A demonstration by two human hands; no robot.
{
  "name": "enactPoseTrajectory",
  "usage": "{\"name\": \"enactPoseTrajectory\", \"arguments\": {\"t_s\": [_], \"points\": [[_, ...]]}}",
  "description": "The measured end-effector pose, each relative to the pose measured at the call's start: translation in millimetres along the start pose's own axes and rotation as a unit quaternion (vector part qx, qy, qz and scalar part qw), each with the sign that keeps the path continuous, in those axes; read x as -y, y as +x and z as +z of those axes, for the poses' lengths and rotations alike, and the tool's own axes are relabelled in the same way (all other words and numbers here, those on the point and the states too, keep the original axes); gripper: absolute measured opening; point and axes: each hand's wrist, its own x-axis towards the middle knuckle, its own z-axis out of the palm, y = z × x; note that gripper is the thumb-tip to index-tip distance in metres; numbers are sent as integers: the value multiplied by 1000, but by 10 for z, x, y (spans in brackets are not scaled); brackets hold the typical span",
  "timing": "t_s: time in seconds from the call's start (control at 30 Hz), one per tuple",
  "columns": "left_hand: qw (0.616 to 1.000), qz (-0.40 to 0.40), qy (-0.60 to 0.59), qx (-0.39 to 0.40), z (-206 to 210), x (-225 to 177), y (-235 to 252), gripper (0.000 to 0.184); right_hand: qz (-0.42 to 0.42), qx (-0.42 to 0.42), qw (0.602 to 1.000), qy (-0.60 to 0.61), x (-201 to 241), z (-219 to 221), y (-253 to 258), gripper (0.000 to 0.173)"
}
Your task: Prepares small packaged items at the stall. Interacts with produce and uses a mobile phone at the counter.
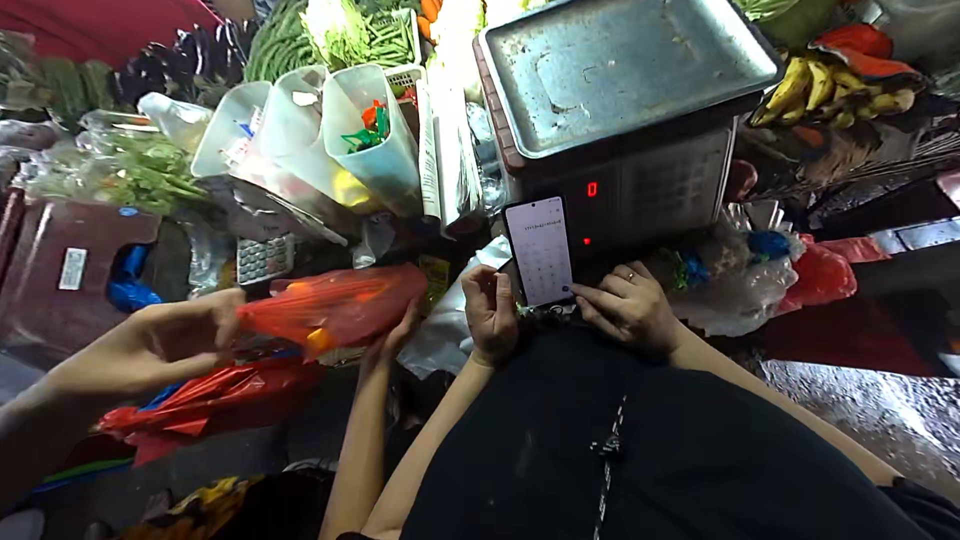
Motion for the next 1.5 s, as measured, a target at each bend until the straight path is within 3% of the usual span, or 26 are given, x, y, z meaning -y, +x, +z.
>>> {"name": "enactPoseTrajectory", "arguments": {"t_s": [0.13,0.3,0.4,0.53,0.73,0.9,1.5], "points": [[1000,-12,-9,3,-4,-37,9,18,9,24,999,-32,7,41,6,30],[999,-22,-29,3,8,-65,56,16,71,-64,995,32,-15,-135,142,30],[1000,-23,-5,11,-15,-65,16,15,126,-87,988,-14,-75,-178,178,32],[999,-12,30,9,-12,-85,73,21,167,-96,973,-123,-251,-206,322,45],[999,-38,3,-11,25,-78,98,17,180,-89,970,-139,-417,-23,314,63],[1000,-12,-3,-10,49,-25,131,15,173,-96,966,-164,-436,153,220,60],[1000,22,-20,-5,66,15,129,12,176,-102,964,-172,-399,153,224,53]]}}
